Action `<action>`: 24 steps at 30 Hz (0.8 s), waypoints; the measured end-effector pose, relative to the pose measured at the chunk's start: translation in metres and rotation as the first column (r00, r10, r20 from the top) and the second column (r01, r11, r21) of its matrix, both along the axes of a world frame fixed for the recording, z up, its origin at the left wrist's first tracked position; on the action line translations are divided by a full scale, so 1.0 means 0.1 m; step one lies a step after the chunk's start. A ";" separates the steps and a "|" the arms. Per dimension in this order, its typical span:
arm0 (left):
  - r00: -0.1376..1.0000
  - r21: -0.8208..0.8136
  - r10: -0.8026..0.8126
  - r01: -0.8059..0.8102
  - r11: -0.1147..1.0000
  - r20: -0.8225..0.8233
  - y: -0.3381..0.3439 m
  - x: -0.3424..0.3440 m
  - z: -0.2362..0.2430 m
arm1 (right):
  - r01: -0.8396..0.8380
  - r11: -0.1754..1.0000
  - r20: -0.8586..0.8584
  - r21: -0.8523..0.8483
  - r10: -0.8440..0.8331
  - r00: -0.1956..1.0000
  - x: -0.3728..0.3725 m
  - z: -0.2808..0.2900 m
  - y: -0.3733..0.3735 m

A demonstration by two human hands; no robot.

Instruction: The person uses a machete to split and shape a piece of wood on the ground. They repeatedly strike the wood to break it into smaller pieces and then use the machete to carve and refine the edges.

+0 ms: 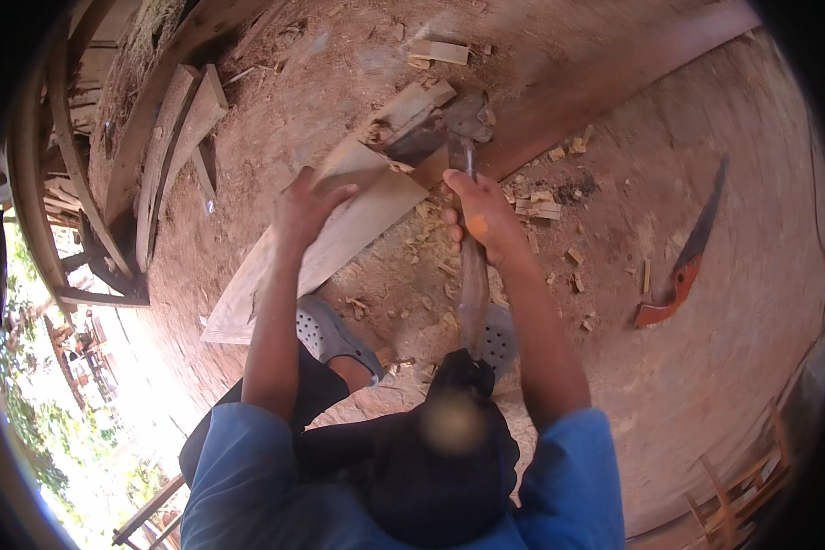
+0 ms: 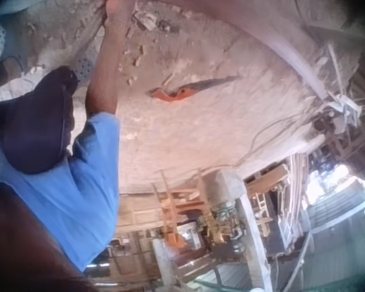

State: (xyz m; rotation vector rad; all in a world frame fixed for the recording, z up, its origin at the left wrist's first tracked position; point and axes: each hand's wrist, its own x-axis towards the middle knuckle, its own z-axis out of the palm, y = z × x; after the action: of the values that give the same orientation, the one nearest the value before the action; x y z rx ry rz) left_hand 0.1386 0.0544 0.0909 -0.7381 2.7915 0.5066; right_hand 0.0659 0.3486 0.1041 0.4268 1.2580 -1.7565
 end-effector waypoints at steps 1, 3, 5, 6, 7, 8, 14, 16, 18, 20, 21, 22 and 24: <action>1.000 -0.015 0.003 -0.003 1.000 0.008 0.00 0.01 0.00 | 0.006 0.998 -0.008 0.059 -0.005 1.000 -0.03 -0.01 -0.01; 1.000 -0.038 0.016 -0.016 0.999 -0.018 0.00 0.03 0.01 | -0.030 0.994 -0.049 0.104 0.036 0.998 -0.09 -0.02 0.02; 1.000 -0.049 0.002 -0.003 0.999 -0.023 -0.01 0.04 0.01 | 0.112 0.993 -0.008 0.038 -0.112 0.994 -0.09 0.00 0.12; 1.000 -0.045 -0.009 0.008 0.999 -0.013 -0.02 0.03 0.00 | 0.235 0.967 -0.001 0.095 -0.236 0.972 -0.10 0.00 0.19; 1.000 -0.035 -0.006 0.006 0.999 0.001 -0.03 0.03 -0.01 | 0.248 0.967 0.003 0.062 -0.249 0.969 -0.08 -0.02 0.24; 1.000 -0.026 -0.001 0.002 1.000 0.009 -0.04 0.02 -0.02 | 0.282 0.956 -0.001 0.084 -0.283 0.959 -0.07 -0.03 0.28; 1.000 0.009 -0.004 0.004 1.000 0.030 -0.02 0.01 0.01 | 0.027 1.000 0.065 -0.006 -0.026 0.998 0.09 -0.36 -0.04; 1.000 -0.041 -0.020 0.020 0.999 -0.003 -0.01 0.02 0.04 | 0.050 0.999 0.057 0.003 -0.050 0.997 0.13 -0.38 -0.17; 0.999 -0.115 -0.021 0.025 0.993 0.033 0.00 0.03 0.06 | 0.133 0.983 0.057 0.125 -0.141 0.988 0.23 -0.33 -0.27; 0.998 -0.101 0.017 -0.011 0.995 0.053 0.00 0.03 0.07 | 0.131 0.986 0.055 0.103 -0.138 0.989 0.26 -0.25 -0.28; 0.996 -0.047 0.023 -0.019 0.999 0.086 -0.01 0.02 0.06 | 0.111 0.988 0.051 0.104 -0.117 0.992 0.27 -0.21 -0.26; 0.999 0.001 0.015 -0.015 1.000 0.046 -0.01 0.01 0.06 | 0.087 0.990 0.064 0.110 -0.095 0.993 0.26 -0.17 -0.21; 1.000 -0.035 0.004 -0.003 0.999 0.029 -0.02 0.01 0.03 | -0.019 0.984 -0.010 0.175 0.021 1.000 0.04 -0.16 0.03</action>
State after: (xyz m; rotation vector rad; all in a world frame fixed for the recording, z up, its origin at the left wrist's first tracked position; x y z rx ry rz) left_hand 0.1396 0.0528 0.0939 -0.7515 2.7792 0.4450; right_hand 0.0703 0.3520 0.0881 0.5037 1.4261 -1.6400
